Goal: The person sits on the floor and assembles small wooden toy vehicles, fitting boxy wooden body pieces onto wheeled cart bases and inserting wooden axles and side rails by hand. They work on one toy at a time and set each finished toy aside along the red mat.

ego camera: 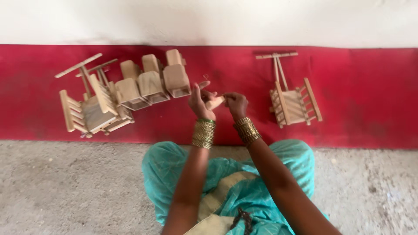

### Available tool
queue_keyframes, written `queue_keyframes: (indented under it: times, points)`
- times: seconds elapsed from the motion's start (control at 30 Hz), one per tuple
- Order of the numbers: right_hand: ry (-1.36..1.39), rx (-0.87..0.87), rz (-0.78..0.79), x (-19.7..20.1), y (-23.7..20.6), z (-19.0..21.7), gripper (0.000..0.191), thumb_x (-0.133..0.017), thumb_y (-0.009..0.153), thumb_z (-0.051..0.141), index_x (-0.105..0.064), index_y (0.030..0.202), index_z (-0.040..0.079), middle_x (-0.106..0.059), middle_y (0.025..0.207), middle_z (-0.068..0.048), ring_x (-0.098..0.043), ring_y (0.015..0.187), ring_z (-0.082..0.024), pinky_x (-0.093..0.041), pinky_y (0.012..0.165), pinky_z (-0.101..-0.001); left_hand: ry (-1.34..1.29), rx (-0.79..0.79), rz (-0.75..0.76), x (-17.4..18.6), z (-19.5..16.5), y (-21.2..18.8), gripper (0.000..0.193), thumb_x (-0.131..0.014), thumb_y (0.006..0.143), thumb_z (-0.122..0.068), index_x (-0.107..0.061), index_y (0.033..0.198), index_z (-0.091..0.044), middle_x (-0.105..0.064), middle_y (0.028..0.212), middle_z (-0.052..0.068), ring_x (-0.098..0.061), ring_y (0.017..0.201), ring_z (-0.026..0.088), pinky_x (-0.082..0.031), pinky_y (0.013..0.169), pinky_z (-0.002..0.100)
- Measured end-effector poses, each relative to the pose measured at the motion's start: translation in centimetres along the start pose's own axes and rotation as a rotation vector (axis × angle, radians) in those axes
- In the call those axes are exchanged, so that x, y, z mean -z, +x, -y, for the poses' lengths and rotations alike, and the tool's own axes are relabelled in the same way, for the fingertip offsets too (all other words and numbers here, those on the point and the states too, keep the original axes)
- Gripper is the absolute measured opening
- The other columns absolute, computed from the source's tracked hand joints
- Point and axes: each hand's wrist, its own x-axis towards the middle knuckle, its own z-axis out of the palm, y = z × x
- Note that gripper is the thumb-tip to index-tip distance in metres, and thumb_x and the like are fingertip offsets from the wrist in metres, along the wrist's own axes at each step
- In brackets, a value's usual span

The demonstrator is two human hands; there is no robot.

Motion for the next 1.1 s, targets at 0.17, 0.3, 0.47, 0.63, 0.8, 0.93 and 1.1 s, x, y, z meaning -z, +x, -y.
queue_keyframes:
  times: [0.17, 0.3, 0.47, 0.63, 0.8, 0.93, 1.1]
  points:
    - [-0.047, 0.032, 0.008, 0.1, -2.5, -0.5, 0.019, -0.063, 0.095, 0.003, -0.08, 0.102, 0.008, -0.077, 0.083, -0.009, -0.071, 0.062, -0.012, -0.061, 0.054, -0.0273, -0.247, 0.739, 0.039, 2.5, 2.9, -3.7, 0.066, -0.053, 0.091, -0.053, -0.064, 0.123, 0.003, -0.065, 0.12, 0.009, -0.061, 0.102, 0.027, -0.063, 0.063, 0.035]
    - [-0.069, 0.132, 0.131, 2.5, -4.2, -1.5, 0.018, -0.067, 0.09, 0.001, -0.08, 0.101, 0.006, -0.076, 0.094, -0.012, -0.073, 0.064, -0.015, -0.063, 0.055, -0.027, -0.31, 0.903, 0.304, 5.5, 5.2, -5.9, 0.047, -0.058, 0.096, -0.025, -0.056, 0.132, 0.005, -0.063, 0.12, 0.015, -0.065, 0.099, 0.027, -0.063, 0.073, 0.037]
    - [-0.069, 0.308, 0.253, 4.7, -5.2, -0.9, 0.018, -0.066, 0.091, 0.0, -0.074, 0.107, 0.002, -0.068, 0.107, -0.015, -0.073, 0.067, -0.018, -0.066, 0.05, -0.0249, -0.195, 0.733, 0.414, 4.6, 5.4, -6.5, 0.052, -0.06, 0.096, 0.003, -0.046, 0.146, 0.001, -0.061, 0.121, 0.019, -0.069, 0.098, 0.027, -0.065, 0.081, 0.039]
    - [-0.16, 0.539, -0.011, 6.9, -2.4, 1.9, 0.009, -0.069, 0.094, 0.003, -0.078, 0.094, 0.003, -0.074, 0.092, -0.013, -0.073, 0.07, -0.019, -0.06, 0.051, -0.0269, 0.136, 0.673, 0.443, 0.9, 1.5, -7.6, 0.083, -0.057, 0.079, 0.014, -0.035, 0.155, -0.011, -0.057, 0.13, 0.013, -0.074, 0.094, 0.029, -0.068, 0.072, 0.042]
    - [-0.214, 0.842, -0.062, 8.4, -1.5, 3.4, 0.021, -0.063, 0.088, -0.007, -0.077, 0.099, 0.005, -0.073, 0.103, -0.015, -0.072, 0.086, -0.022, -0.065, 0.07, -0.0307, 0.355, 0.493, 0.39, -1.8, -2.7, -9.1, 0.087, -0.065, 0.078, 0.015, -0.04, 0.155, -0.017, -0.064, 0.127, 0.02, -0.072, 0.08, 0.025, -0.062, 0.055, 0.033]
    - [-0.287, 0.986, -0.041, 7.0, -4.9, 3.2, 0.01, -0.068, 0.094, -0.002, -0.075, 0.089, 0.003, -0.072, 0.09, -0.014, -0.072, 0.081, -0.024, -0.062, 0.059, -0.0286, 0.805, 0.396, 0.297, -2.7, -4.2, -9.5, 0.055, -0.053, 0.107, -0.006, -0.041, 0.159, -0.019, -0.072, 0.126, 0.022, -0.075, 0.083, 0.026, -0.06, 0.055, 0.031]
    - [-0.236, 0.956, -0.159, 8.1, -0.6, 4.9, 0.02, -0.064, 0.1, -0.002, -0.073, 0.082, 0.003, -0.073, 0.084, -0.013, -0.07, 0.071, -0.019, -0.059, 0.052, -0.0271, 0.594, 0.221, 0.343, -3.0, -4.5, -11.5, 0.09, -0.066, 0.074, 0.019, -0.041, 0.153, -0.015, -0.05, 0.149, 0.013, -0.061, 0.115, 0.025, -0.066, 0.075, 0.029]
